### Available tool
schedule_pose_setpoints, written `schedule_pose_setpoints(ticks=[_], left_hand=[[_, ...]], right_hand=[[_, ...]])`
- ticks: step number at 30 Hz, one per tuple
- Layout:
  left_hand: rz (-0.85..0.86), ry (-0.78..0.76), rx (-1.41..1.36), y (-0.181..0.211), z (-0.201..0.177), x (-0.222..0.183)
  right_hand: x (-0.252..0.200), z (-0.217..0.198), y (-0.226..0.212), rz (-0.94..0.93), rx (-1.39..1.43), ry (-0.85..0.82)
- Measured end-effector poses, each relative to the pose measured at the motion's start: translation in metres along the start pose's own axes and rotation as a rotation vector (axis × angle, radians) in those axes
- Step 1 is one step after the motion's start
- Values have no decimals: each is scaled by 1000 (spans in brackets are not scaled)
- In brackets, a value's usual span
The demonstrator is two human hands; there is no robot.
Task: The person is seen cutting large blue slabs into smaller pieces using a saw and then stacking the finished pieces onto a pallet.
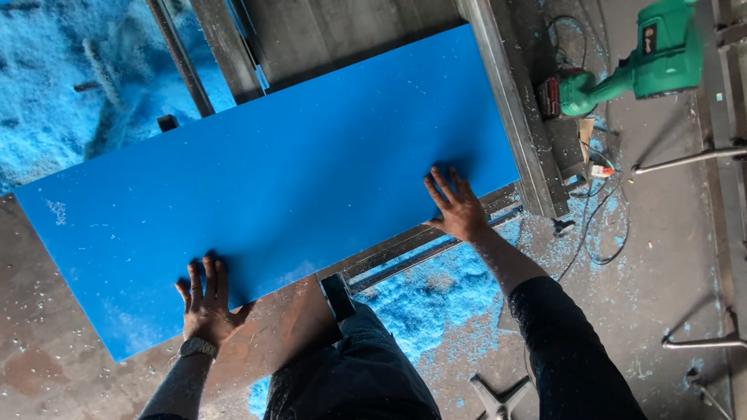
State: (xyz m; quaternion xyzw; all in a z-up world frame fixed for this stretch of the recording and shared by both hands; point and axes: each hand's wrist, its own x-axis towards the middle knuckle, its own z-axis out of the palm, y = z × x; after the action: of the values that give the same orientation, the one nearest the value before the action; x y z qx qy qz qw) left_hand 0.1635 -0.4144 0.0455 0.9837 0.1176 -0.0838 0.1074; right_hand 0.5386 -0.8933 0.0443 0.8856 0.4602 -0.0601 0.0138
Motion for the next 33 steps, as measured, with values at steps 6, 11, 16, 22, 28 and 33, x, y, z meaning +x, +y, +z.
schedule_pose_setpoints(ticks=[6,11,16,22,28,33], left_hand=[[-16,-15,20,-1,2,0],[-11,0,17,-5,10,-4],[-16,18,30,-4,9,-4],[-35,-6,65,0,4,-3],[-39,3,72,-2,10,-2],[-58,-26,94,-5,16,-4]], right_hand=[[0,0,2,-7,50,41],[-1,3,2,-11,50,21],[-1,-2,-1,-21,31,14],[1,-2,1,-30,14,20],[1,-4,0,-35,-8,53],[3,3,-1,-65,-45,110]])
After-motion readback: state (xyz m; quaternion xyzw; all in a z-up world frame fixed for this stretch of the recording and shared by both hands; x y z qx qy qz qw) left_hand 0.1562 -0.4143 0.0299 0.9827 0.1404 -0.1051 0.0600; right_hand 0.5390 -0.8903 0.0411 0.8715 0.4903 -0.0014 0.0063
